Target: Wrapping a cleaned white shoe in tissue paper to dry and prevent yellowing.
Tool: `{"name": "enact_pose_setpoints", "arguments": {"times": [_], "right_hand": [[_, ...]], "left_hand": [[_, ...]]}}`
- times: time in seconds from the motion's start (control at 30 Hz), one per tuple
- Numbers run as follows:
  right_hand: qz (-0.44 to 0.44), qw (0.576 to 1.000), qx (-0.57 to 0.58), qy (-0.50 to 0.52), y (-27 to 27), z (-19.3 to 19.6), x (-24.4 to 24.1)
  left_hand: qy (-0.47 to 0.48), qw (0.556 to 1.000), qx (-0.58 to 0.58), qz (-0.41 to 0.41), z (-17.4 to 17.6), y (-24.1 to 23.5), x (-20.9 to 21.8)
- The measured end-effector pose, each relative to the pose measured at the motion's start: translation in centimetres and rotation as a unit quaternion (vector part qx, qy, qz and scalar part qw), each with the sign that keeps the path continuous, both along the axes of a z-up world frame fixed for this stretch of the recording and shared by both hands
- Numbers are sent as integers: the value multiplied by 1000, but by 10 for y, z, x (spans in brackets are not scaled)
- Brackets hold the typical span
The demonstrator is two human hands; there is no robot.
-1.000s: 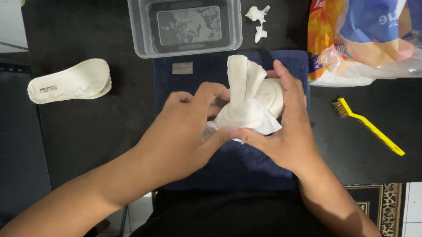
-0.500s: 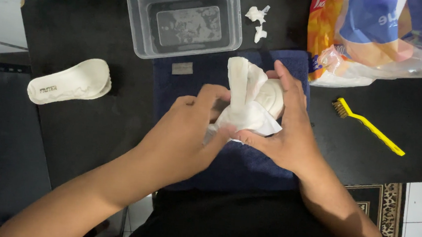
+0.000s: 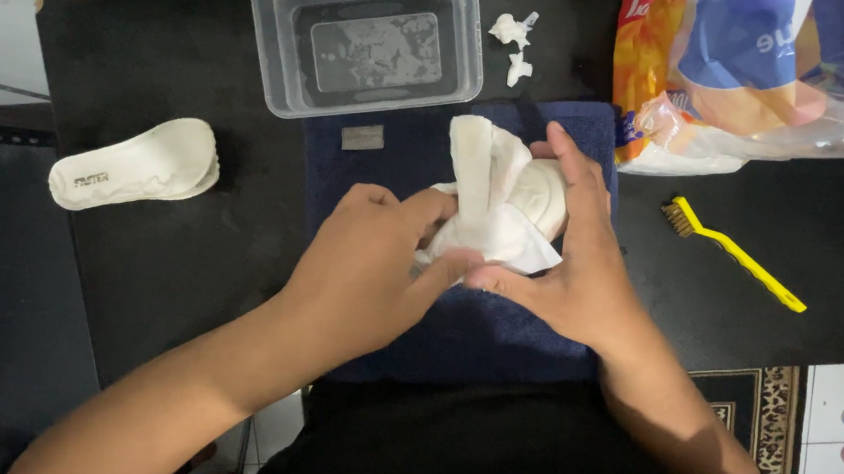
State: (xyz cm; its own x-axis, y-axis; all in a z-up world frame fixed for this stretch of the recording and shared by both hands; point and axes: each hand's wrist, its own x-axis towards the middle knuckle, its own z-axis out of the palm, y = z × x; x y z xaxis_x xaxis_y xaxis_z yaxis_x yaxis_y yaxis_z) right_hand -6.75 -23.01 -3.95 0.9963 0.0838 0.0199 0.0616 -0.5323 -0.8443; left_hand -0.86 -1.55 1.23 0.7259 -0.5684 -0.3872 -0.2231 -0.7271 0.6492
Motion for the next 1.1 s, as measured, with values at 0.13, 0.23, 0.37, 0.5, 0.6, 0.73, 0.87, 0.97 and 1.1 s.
{"name": "enact_pose_setpoints", "arguments": {"times": [0.13, 0.23, 0.37, 0.5, 0.6, 0.73, 0.87, 0.97, 1.1], "right_hand": [[24, 1000, 5, 0, -5, -2, 0], [33, 999, 2, -16, -7, -6, 1], [60, 998, -5, -19, -9, -4, 3], [65, 998, -14, -24, -10, -5, 3], [82, 996, -13, -24, -13, -2, 2], [134, 991, -8, 19, -21, 4, 1], [113, 994, 15, 8, -14, 9, 2], [106, 993, 36, -36, -17, 7, 0], [121, 982, 137, -48, -21, 4, -4]], "left_hand": [[-39, 999, -33, 6, -2, 2, 0], [-151, 986, -66, -18, -1, 2, -5], [-198, 979, -23, -40, 4, 2, -11], [-356, 932, -67, 10, 8, 6, -20], [-329, 938, -79, 68, 8, 13, -26], [-87, 986, -3, 139, -15, 21, -33], [-86, 985, -81, 123, -26, 20, -33], [70, 971, -81, 216, -19, 20, -31], [9, 933, -303, 191, -31, 24, -29]]}}
